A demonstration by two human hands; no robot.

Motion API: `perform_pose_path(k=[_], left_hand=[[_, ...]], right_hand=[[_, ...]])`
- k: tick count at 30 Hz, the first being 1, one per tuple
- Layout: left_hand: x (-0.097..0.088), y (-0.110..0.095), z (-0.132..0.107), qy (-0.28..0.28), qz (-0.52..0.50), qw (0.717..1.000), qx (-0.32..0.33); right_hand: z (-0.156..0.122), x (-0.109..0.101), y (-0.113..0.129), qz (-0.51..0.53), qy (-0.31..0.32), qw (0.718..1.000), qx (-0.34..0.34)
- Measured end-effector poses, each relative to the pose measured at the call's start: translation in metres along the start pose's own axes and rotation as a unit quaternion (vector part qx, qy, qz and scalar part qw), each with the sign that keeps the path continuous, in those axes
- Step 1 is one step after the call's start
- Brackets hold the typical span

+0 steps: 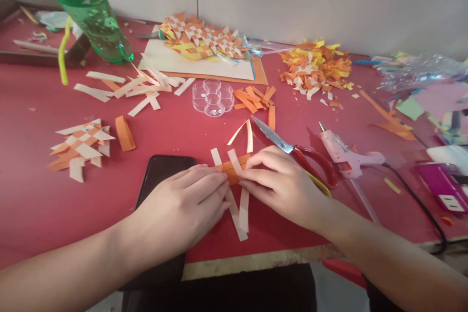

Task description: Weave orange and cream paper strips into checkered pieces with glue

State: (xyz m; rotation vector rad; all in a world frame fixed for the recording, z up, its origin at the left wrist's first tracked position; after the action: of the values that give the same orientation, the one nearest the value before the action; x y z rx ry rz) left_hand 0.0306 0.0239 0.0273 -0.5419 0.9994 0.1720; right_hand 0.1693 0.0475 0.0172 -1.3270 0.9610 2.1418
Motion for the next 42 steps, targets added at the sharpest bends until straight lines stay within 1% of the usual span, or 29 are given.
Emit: perform_pose_path(k=[3,5,7,12,19,25,37,42], left_hand=[[-0.002,0.000,0.000,-0.012,0.005,1.000,0.004],[-0.002,0.000,-0.001,-0.015,0.004,1.000,0.001],[-0.002,0.000,-0.002,-0.013,-0.001,1.000,-0.005],[-0.001,0.000,-0.001,-0.014,-0.001,1.000,-0.007],[-0.001,-0.001,0.003,-0.003,-0.015,1.000,-0.005],[-0.001,-0.002,0.000,-0.010,-0.015,1.000,0.005],[-0.001,-0.002,0.000,-0.011,-0.008,1.000,0.003],[-0.004,-0.003,0.002,-0.025,-0.006,1.000,0.006]], right_hand=[[-0.002,0.000,0.001,-0.026,0.043,0.999,-0.018],[-0.003,0.000,0.005,-0.035,0.060,0.997,-0.039],[-0.003,0.000,0.008,-0.040,0.055,0.996,-0.050],[-0.002,0.001,0.008,-0.039,0.035,0.998,-0.038],[-0.004,0.007,0.012,-0.068,0.072,0.994,-0.056],[0.000,0.010,0.013,-0.084,0.059,0.993,-0.056],[0.003,0.010,0.016,-0.051,0.060,0.995,-0.066],[0.004,0.010,0.016,-0.053,0.059,0.995,-0.063]])
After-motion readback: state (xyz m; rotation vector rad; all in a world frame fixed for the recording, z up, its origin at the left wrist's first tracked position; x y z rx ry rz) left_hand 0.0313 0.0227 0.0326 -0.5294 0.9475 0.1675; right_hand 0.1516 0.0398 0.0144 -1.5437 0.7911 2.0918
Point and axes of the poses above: each hand's wrist, its own z-axis towards the middle knuckle, its own x-axis out of the palm, y = z × x, the point moved 7 cm from there along z, towards the middle knuckle, and after that the axes turned 7 degrees about -z, right-handed, at the moved point
